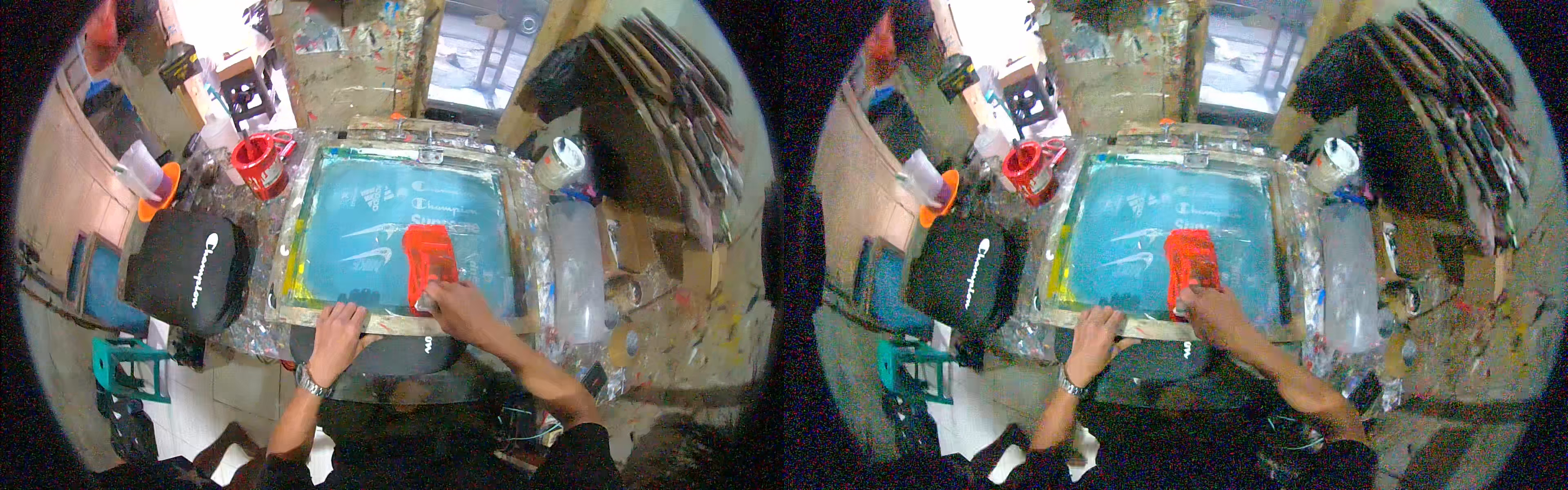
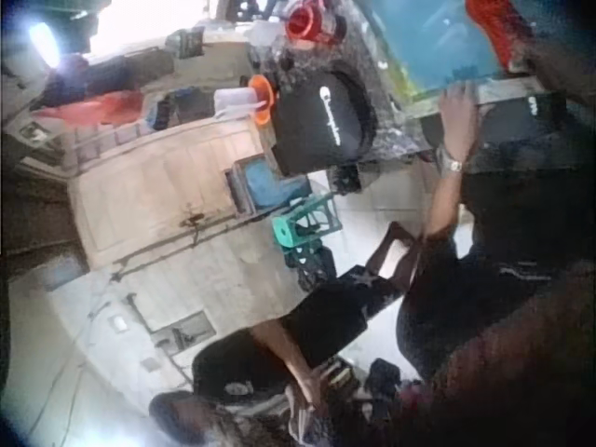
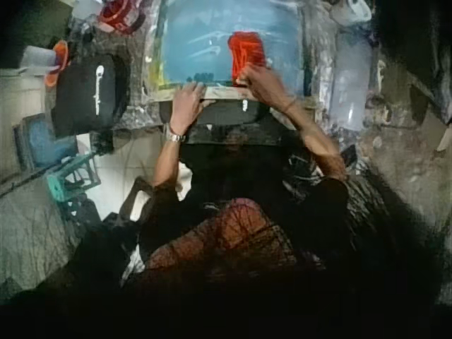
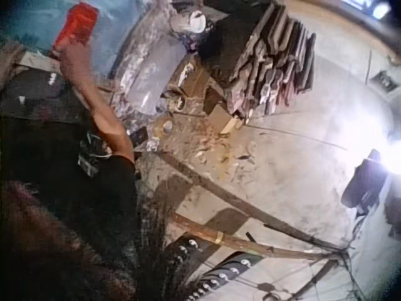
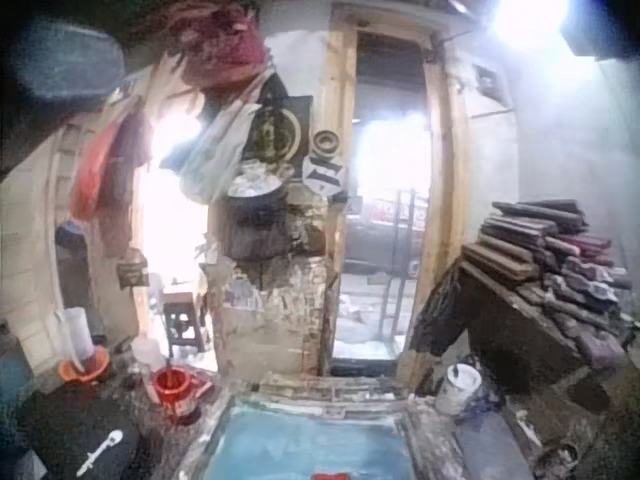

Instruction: The person places black fabric panels onto a printing station, lowers a screen, applies red ink using a squeegee, and then lifts the screen to remove the printed panel.

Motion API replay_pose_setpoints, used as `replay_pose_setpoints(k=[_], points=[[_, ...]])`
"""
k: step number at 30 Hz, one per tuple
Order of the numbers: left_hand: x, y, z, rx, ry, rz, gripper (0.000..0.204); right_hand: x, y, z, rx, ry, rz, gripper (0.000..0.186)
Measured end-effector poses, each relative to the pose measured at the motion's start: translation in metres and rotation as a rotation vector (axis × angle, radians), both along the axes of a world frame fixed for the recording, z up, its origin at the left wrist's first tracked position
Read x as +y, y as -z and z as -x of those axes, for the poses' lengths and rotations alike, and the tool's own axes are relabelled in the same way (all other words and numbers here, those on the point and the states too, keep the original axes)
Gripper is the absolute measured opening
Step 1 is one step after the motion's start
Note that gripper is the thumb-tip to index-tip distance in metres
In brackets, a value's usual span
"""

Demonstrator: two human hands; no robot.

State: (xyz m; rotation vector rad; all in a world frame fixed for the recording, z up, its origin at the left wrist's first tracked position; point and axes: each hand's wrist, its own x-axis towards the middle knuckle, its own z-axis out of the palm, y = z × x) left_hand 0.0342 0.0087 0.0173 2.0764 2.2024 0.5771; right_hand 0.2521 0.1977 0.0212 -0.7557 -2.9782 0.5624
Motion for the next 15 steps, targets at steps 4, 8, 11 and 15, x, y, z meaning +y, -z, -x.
replay_pose_setpoints(k=[4,8,11,15], points=[[0.008,-0.006,-0.007,-0.021,0.009,-0.126,0.05,0.047,-0.006,0.023,0.049,0.148,-0.344,0.026],[0.005,0.001,-0.004,-0.078,-0.018,-0.114,0.051,0.067,-0.011,0.031,0.078,0.09,-0.198,0.033],[0.003,0.003,0.001,-0.08,-0.038,-0.091,0.052,0.05,-0.053,0.028,-0.174,-0.014,0.101,0.035],[0.006,0.005,0.001,-0.092,-0.018,-0.036,0.052,0.072,-0.036,0.026,-0.146,-0.169,0.25,0.028]])
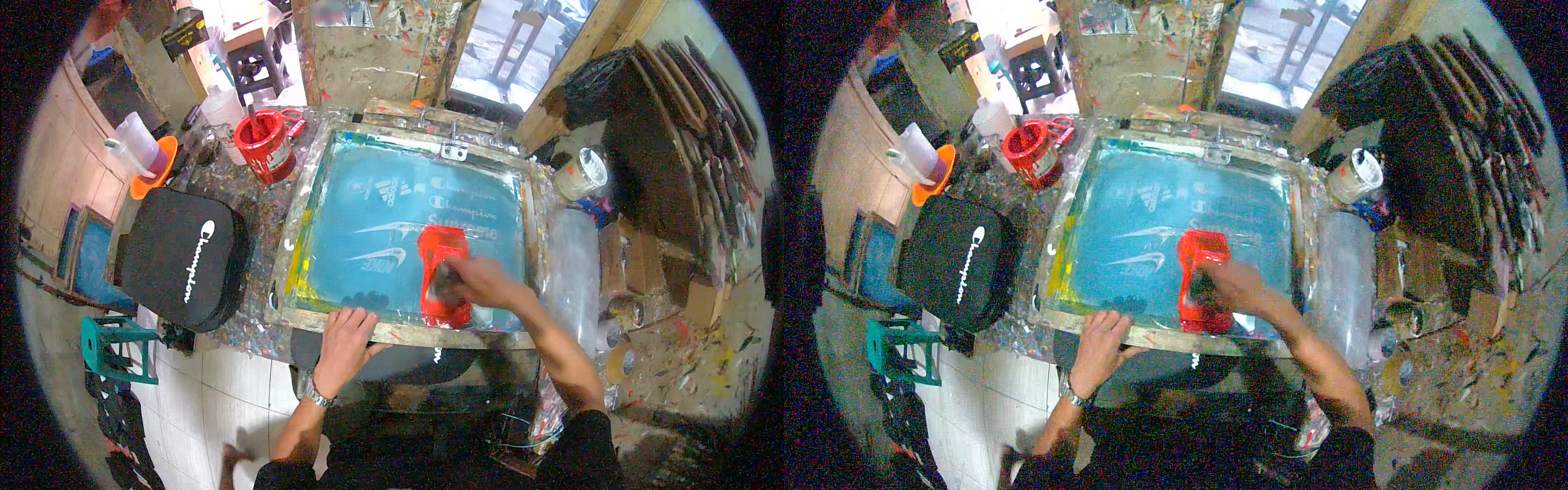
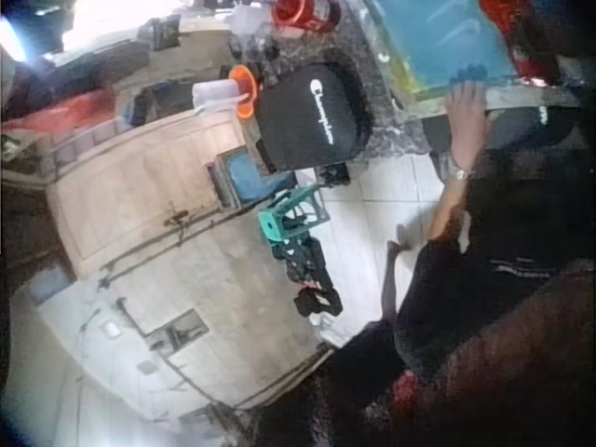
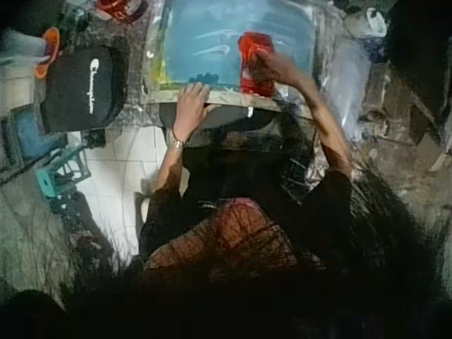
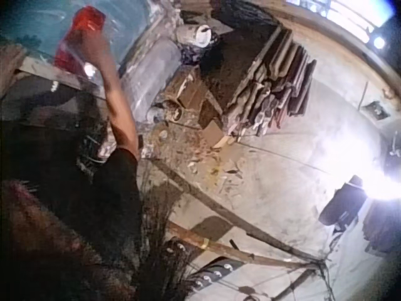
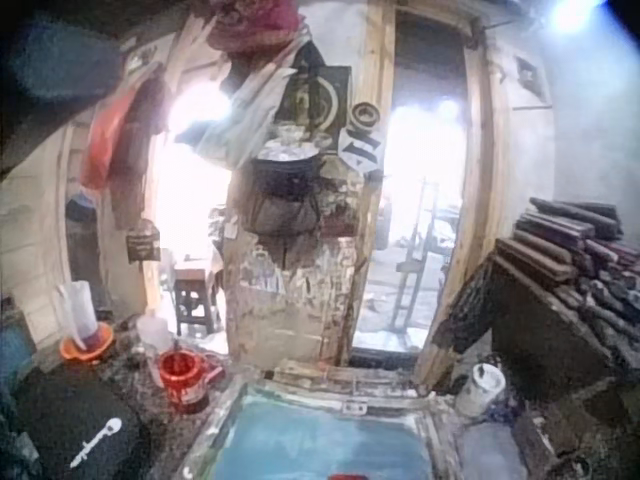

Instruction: The person places black fabric panels onto a printing station, lowers a screen, applies red ink using a squeegee, and then lifts the screen to remove the printed panel.

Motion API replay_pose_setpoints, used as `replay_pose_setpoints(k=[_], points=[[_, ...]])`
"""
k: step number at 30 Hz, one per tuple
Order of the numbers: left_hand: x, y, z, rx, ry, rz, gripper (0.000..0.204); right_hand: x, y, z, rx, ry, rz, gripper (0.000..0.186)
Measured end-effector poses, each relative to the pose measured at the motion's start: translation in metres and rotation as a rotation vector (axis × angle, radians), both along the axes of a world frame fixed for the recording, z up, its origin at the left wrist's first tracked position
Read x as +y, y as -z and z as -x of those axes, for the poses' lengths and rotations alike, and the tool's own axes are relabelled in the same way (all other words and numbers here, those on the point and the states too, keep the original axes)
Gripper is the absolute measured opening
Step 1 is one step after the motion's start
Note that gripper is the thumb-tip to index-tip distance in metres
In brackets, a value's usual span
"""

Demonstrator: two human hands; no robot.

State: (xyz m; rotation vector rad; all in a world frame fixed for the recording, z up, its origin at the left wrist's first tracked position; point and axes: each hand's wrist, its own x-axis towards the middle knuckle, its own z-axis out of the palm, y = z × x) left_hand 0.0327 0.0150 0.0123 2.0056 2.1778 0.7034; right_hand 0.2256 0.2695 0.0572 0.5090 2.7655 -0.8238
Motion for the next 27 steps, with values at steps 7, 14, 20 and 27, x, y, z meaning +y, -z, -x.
replay_pose_setpoints(k=[7,14,20,27], points=[[0.006,-0.003,-0.001,-0.001,0.03,-0.056,0.051,0.049,0.017,0.011,0.271,0.315,-0.478,0.026],[0.0,-0.003,-0.002,-0.024,0.003,-0.003,0.051,-0.071,0.017,-0.027,0.154,0.617,-0.273,0.035],[0.003,-0.008,-0.002,0.006,0.022,-0.019,0.05,-0.014,0.019,0.005,0.133,0.433,-0.302,0.027],[-0.001,-0.008,-0.002,0.022,-0.011,0.001,0.051,-0.003,0.016,0.013,0.264,0.257,-0.481,0.016]])
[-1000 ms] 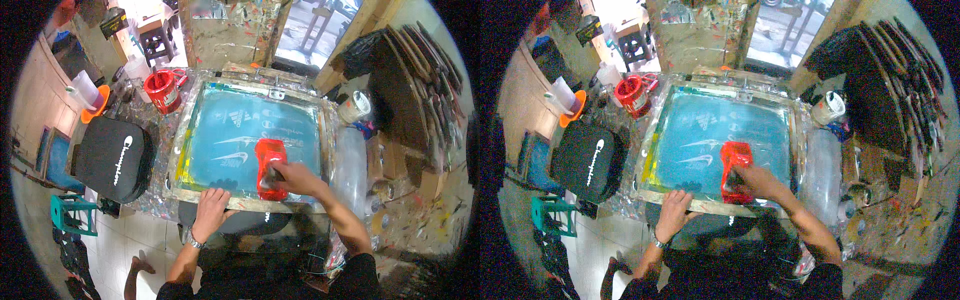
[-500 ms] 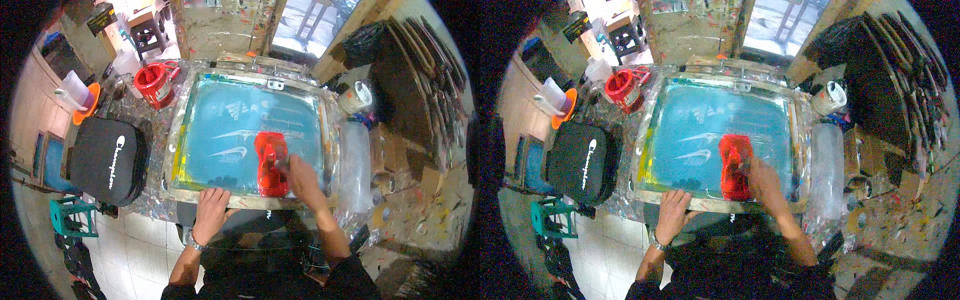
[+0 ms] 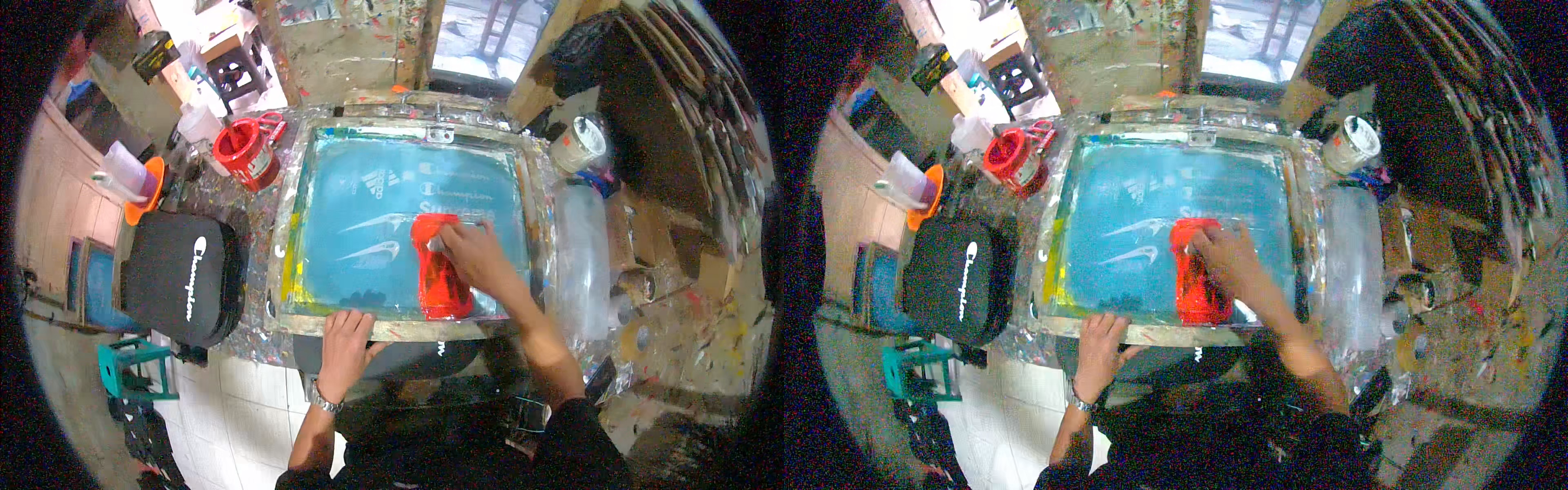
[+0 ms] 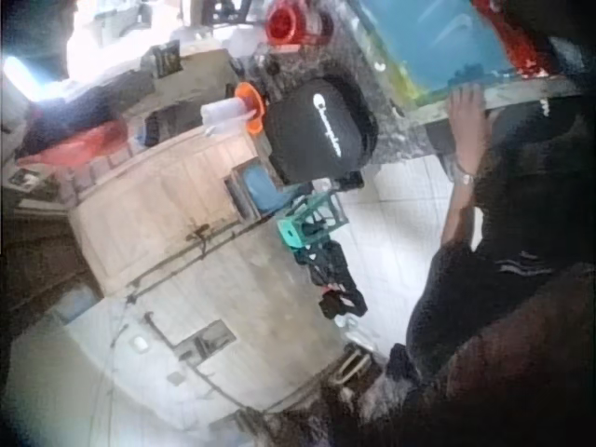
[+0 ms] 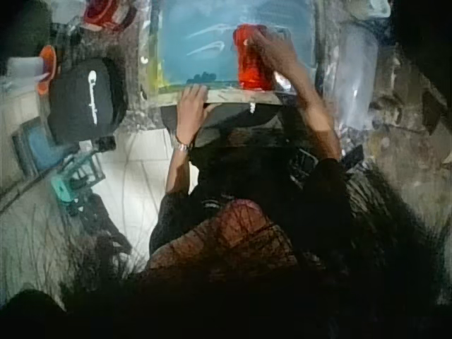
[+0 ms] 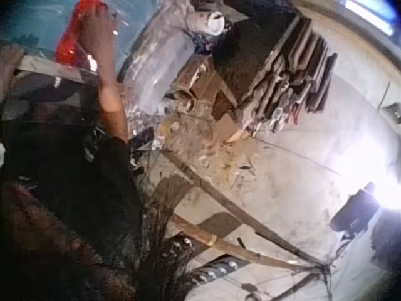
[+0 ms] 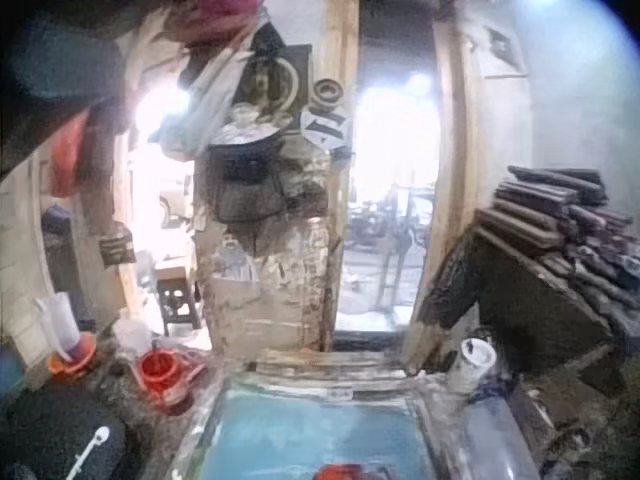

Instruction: The person places black fabric panels onto a printing station, lowers a screen, applies red ink using a squeegee, and then lifts the screen to remove the printed panel.

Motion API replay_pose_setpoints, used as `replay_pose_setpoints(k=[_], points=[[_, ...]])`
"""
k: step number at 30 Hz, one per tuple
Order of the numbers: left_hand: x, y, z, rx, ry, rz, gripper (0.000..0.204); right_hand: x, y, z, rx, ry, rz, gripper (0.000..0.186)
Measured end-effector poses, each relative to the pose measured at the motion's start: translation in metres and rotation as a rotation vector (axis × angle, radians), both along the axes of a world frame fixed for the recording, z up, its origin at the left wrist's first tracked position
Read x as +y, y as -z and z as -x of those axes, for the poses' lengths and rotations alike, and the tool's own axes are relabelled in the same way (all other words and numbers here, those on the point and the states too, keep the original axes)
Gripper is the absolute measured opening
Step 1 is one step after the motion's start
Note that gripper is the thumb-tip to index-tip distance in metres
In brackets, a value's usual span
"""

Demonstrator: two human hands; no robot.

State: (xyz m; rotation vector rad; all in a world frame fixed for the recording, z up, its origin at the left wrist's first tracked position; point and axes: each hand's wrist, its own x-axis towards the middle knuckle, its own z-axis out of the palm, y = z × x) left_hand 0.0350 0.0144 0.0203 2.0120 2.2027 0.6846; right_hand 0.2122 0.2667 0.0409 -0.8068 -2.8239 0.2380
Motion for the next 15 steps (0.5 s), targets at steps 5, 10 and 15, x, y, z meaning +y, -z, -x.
replay_pose_setpoints(k=[5,10,15], points=[[0.001,0.001,-0.003,-0.024,-0.003,-0.002,0.05,-0.071,0.004,-0.046,-0.074,-0.104,-0.054,0.038],[0.01,-0.014,-0.003,0.07,0.074,-0.018,0.046,-0.095,-0.007,-0.057,-0.164,-0.064,-0.096,0.044],[0.007,-0.043,0.011,0.146,0.097,0.04,0.048,-0.118,-0.027,-0.039,0.044,0.117,-0.223,0.041]])
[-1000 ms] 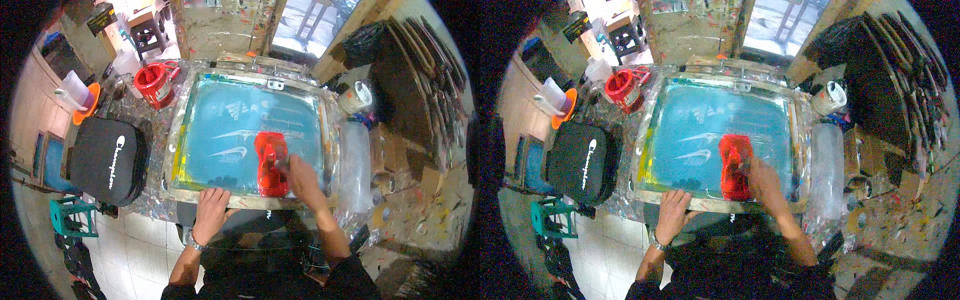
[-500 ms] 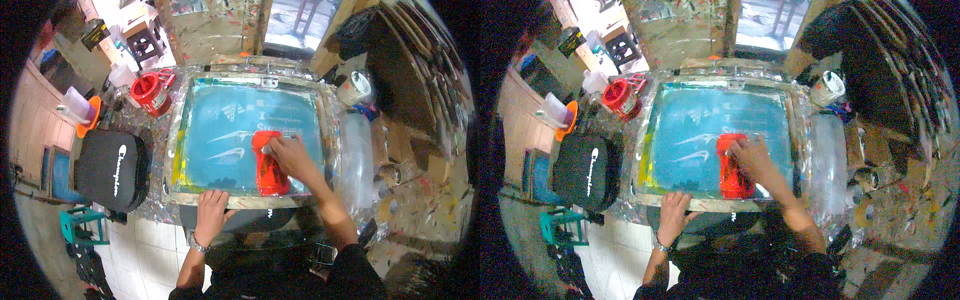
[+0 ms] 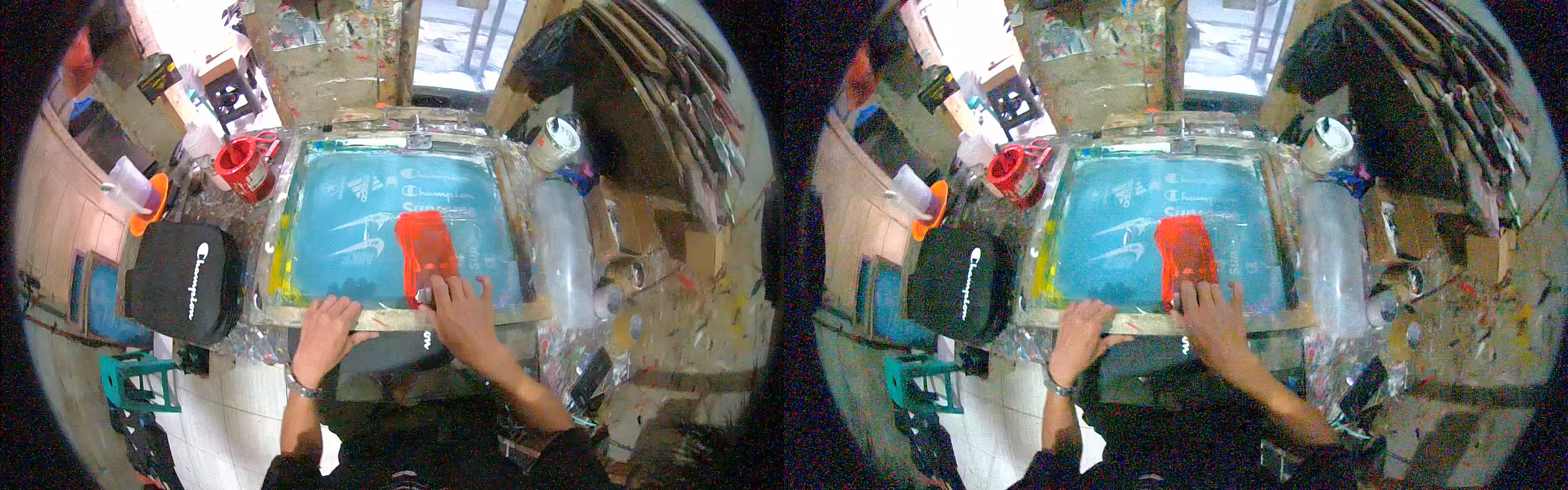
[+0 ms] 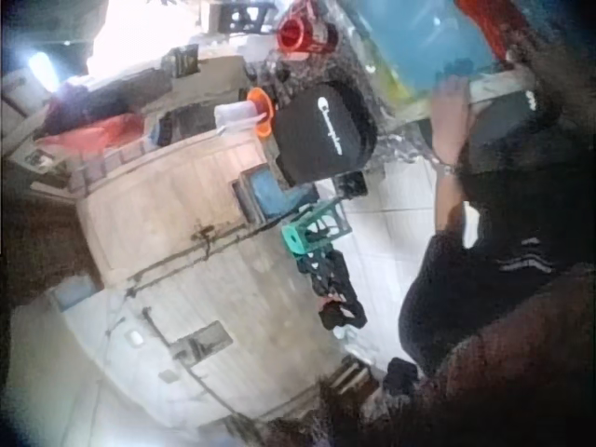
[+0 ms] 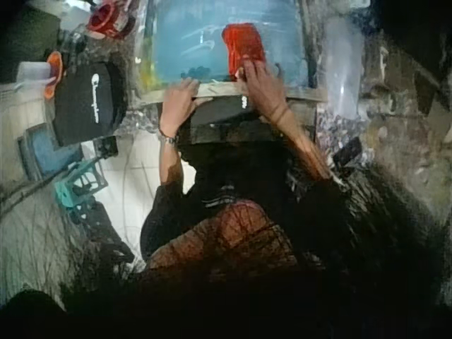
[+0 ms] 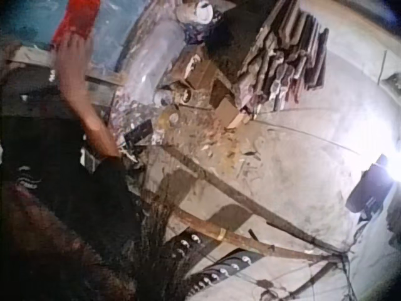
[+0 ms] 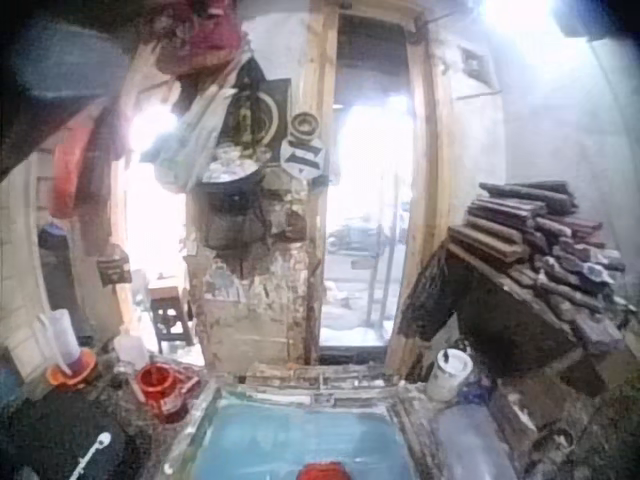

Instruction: The person places black fabric panels onto a printing station, lowers a screen, applies red ink using a squeegee, and then lifts the screen to remove the printed panel.

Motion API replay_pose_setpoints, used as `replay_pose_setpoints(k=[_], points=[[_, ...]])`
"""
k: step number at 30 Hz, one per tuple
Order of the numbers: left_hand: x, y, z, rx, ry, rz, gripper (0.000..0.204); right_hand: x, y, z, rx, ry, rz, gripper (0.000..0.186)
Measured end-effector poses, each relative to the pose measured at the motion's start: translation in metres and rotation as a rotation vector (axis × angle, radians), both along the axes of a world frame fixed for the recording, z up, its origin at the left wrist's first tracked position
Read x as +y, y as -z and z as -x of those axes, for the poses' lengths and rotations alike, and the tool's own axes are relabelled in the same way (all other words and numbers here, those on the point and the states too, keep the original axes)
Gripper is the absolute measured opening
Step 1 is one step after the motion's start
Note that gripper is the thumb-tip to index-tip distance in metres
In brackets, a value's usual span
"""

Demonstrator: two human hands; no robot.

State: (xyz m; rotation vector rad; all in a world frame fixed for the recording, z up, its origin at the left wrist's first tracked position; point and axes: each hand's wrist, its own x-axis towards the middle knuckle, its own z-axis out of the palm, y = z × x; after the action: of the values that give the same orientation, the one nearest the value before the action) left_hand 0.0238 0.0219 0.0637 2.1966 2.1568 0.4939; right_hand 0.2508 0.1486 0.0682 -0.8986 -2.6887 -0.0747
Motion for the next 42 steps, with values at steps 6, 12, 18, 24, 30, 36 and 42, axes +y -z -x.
replay_pose_setpoints(k=[6,12,18,24,30,36,42], points=[[0.035,-0.111,0.007,0.111,0.005,-0.15,0.055,0.033,-0.083,0.011,0.289,0.056,-0.2,0.033],[0.044,-0.027,-0.134,-0.588,0.115,-0.462,0.044,0.116,-0.21,0.063,0.274,0.07,-0.322,0.044],[0.085,0.116,-0.331,-0.626,0.159,-0.303,0.081,0.15,-0.291,0.082,0.189,0.114,-0.037,0.053],[0.007,0.07,-0.163,-0.549,-0.035,-0.064,0.079,0.164,-0.292,0.103,0.148,0.283,-0.042,0.052],[-0.122,0.081,-0.052,-0.112,-0.993,-0.07,0.088,0.228,-0.279,0.108,0.172,0.121,-0.066,0.046],[-0.084,0.095,-0.059,0.02,-0.98,0.068,0.069,0.303,-0.32,0.085,0.09,0.173,-0.157,0.043],[-0.05,0.062,-0.061,0.359,-0.921,-0.017,0.068,0.404,-0.36,0.112,-0.098,0.2,-0.093,0.044]])
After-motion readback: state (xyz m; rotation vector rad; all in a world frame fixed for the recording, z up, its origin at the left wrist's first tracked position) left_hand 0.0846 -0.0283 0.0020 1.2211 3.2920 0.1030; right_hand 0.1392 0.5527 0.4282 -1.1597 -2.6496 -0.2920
